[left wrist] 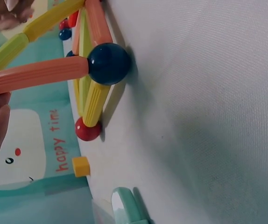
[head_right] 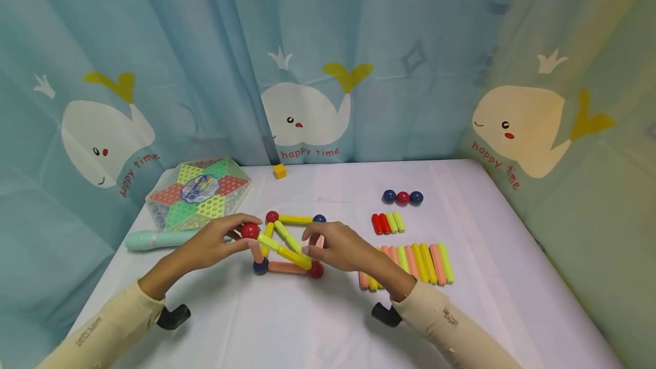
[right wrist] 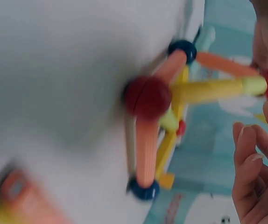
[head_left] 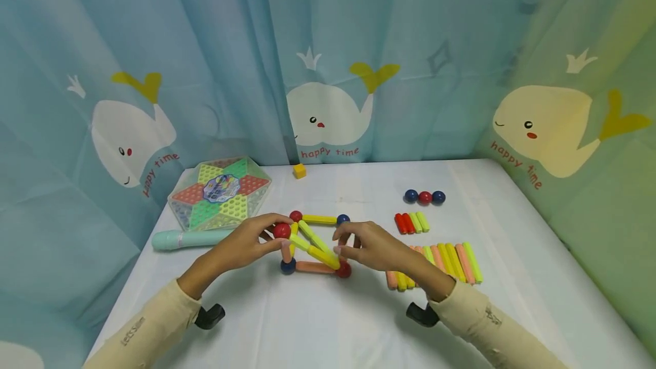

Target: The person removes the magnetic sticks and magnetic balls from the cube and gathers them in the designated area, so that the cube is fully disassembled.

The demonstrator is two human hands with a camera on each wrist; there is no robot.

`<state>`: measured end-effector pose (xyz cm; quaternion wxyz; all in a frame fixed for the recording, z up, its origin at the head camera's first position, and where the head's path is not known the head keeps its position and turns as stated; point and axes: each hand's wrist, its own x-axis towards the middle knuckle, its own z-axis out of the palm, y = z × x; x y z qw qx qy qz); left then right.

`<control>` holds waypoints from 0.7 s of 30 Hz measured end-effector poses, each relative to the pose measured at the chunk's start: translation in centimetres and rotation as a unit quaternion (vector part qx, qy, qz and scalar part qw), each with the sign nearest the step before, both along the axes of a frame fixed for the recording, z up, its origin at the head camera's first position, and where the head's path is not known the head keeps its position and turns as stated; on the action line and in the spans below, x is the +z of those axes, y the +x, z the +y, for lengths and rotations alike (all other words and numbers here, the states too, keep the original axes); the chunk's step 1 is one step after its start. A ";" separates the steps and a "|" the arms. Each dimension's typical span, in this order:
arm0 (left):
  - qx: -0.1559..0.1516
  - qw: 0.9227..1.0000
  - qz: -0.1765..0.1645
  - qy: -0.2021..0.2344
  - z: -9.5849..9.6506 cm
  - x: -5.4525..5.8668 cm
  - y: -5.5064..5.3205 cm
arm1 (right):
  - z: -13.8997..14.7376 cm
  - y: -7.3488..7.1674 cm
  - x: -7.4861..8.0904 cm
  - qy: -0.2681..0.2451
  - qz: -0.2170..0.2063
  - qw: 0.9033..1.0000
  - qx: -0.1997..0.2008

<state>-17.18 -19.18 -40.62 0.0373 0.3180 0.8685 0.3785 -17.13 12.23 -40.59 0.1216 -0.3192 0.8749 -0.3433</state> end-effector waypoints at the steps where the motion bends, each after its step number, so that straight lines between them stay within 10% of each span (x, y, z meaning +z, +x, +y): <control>1: -0.001 1.000 -0.001 0.001 0.0 0.0 0.0 | -0.8 -0.2 -0.1 0.000 -0.002 1.000 0.006; 21: 0.001 1.000 -0.015 0.004 0.2 -0.2 -0.1 | -5.6 -1.2 -3.1 -0.002 0.025 0.999 0.027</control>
